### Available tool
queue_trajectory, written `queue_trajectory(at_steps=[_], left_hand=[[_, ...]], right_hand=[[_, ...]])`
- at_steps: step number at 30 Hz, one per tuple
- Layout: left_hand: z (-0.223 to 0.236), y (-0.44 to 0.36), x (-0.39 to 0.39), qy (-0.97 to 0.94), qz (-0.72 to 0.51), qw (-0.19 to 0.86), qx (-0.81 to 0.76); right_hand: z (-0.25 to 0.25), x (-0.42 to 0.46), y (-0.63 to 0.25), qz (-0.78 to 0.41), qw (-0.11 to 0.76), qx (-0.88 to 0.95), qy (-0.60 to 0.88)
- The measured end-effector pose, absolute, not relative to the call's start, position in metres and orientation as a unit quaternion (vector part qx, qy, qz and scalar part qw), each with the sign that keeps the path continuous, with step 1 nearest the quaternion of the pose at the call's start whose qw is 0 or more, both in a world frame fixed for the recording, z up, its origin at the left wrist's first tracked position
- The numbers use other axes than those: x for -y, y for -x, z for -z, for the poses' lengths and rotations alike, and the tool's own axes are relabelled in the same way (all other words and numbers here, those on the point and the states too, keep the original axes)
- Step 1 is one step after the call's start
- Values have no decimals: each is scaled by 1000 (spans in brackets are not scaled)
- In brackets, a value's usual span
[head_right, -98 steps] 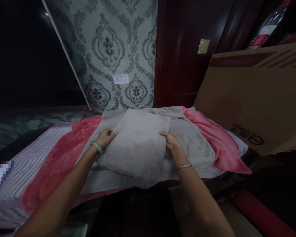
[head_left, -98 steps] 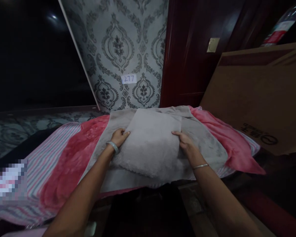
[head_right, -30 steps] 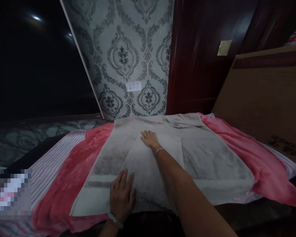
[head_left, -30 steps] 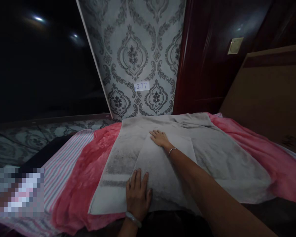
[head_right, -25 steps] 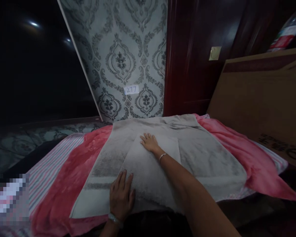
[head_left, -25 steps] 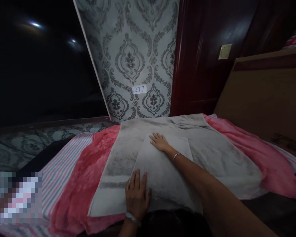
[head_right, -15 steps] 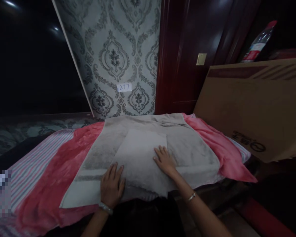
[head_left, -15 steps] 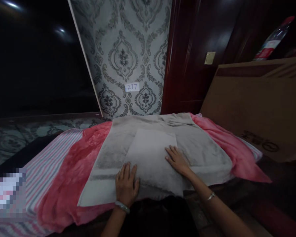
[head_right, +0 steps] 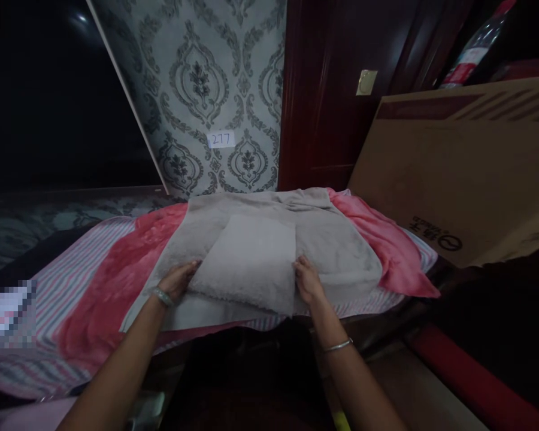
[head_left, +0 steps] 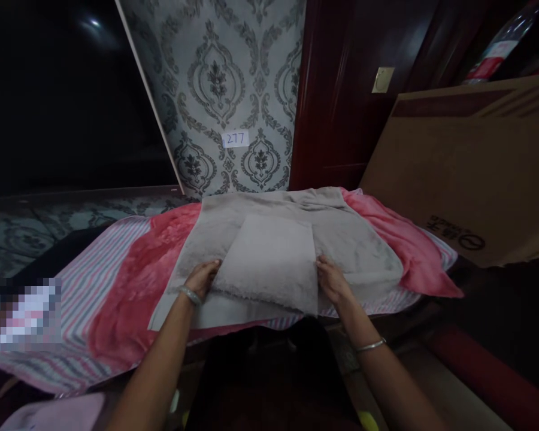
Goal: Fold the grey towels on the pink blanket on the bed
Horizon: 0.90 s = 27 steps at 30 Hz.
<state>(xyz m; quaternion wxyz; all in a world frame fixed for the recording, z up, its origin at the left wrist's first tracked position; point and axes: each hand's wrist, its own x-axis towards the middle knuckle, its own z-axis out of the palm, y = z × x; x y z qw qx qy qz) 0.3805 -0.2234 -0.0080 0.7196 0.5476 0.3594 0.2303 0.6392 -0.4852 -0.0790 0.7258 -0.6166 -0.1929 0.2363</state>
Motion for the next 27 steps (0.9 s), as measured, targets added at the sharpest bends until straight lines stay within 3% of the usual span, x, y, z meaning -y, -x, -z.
queue_trajectory(at_steps=[10,15,19,23,27], left_hand=[[9,-396,229,-471,-163,798,-339],[9,-382,239,-381,-209,848,-305],[17,-375,275,-293,-266,888,-235],[22,-385,316,-290,-328,872,-220],[20,-410,342,-326,-296,854,-276]], right_hand=[[61,495,-603,-444,728,117,510],[52,493,-584,-423,775,88,462],[44,492,-579,-430,761,45,484],[44,492,-583,-434,753,25,494],[52,490,-587,-432,763,63,477]])
